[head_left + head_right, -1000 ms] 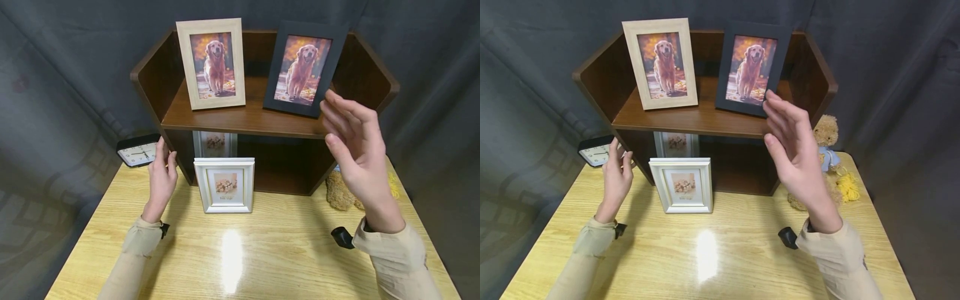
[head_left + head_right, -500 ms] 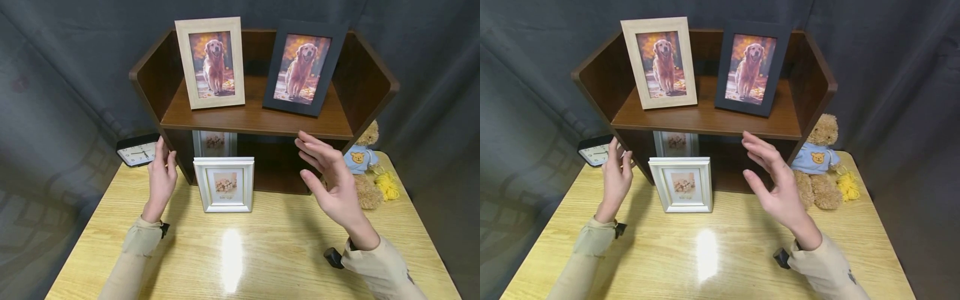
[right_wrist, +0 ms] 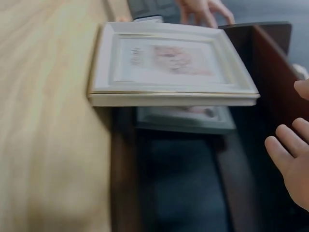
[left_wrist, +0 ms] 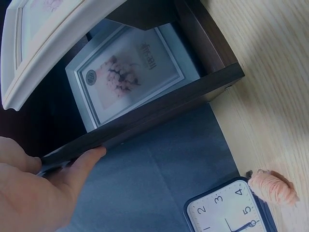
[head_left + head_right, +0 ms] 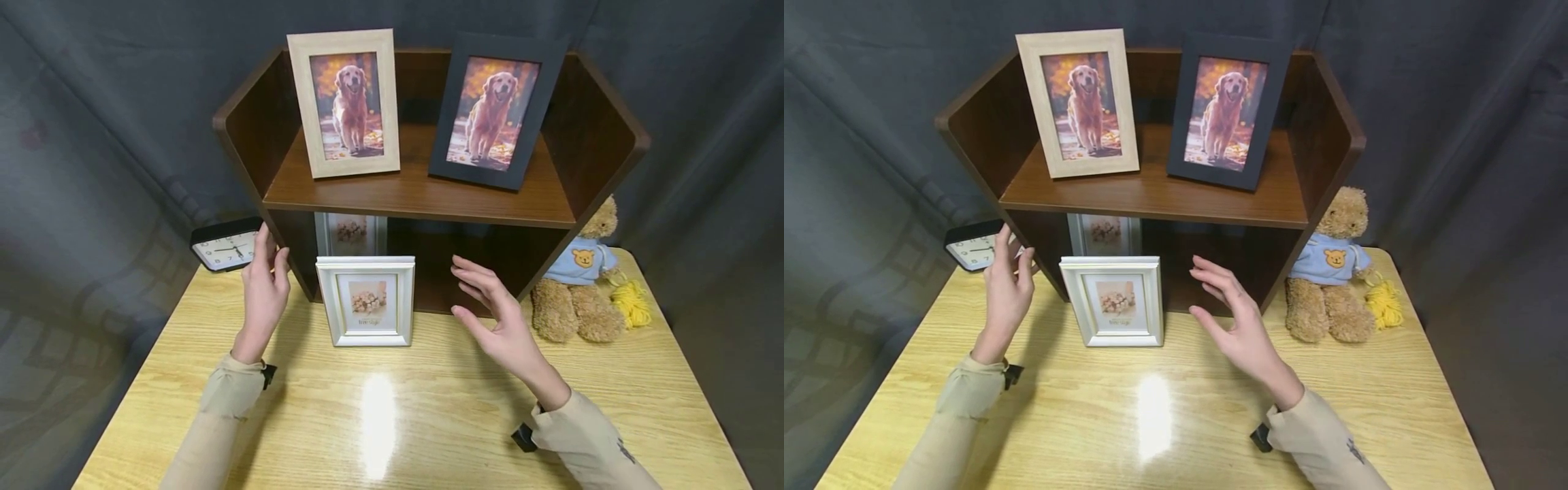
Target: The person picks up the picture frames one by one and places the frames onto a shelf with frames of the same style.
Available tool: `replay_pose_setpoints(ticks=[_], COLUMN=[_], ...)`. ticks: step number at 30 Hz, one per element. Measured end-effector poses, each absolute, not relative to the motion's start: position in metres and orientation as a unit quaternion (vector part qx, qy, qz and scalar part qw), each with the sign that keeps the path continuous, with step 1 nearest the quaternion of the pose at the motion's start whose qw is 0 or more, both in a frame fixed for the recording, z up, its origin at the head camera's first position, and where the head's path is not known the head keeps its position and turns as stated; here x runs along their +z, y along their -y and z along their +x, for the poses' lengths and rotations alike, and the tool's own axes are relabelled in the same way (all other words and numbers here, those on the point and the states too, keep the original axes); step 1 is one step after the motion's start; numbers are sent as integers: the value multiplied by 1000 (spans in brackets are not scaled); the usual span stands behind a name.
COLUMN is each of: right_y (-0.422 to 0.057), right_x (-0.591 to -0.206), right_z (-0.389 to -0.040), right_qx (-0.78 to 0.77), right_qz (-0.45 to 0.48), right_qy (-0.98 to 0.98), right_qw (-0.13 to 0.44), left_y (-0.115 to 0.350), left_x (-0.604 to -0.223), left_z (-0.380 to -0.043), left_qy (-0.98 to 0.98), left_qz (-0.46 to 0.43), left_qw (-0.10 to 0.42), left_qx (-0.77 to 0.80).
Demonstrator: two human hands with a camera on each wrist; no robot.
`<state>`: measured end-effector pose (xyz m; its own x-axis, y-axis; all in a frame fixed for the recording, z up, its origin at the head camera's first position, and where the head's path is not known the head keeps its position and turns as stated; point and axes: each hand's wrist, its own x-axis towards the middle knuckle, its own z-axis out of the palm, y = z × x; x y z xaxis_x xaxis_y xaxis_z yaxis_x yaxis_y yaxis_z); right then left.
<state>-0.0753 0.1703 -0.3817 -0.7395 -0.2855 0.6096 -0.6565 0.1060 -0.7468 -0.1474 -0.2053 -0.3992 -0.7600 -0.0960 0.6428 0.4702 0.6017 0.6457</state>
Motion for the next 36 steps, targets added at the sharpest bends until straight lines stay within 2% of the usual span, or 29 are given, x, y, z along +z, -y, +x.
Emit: replay_pose_setpoints(ticks=[17, 36], right_y=[-158, -137], right_x=[-443, -461], right_z=[-87, -97], right_qx=[572, 584], right_qz=[302, 309], right_qy=[761, 750], right_qw=[50, -8], left_y=[204, 203], left_x=[-400, -399], left_z=[-147, -147], left_qy=[837, 835], left_qz=[-106, -109], left_qw=[324, 330], left_qx=[-429, -427])
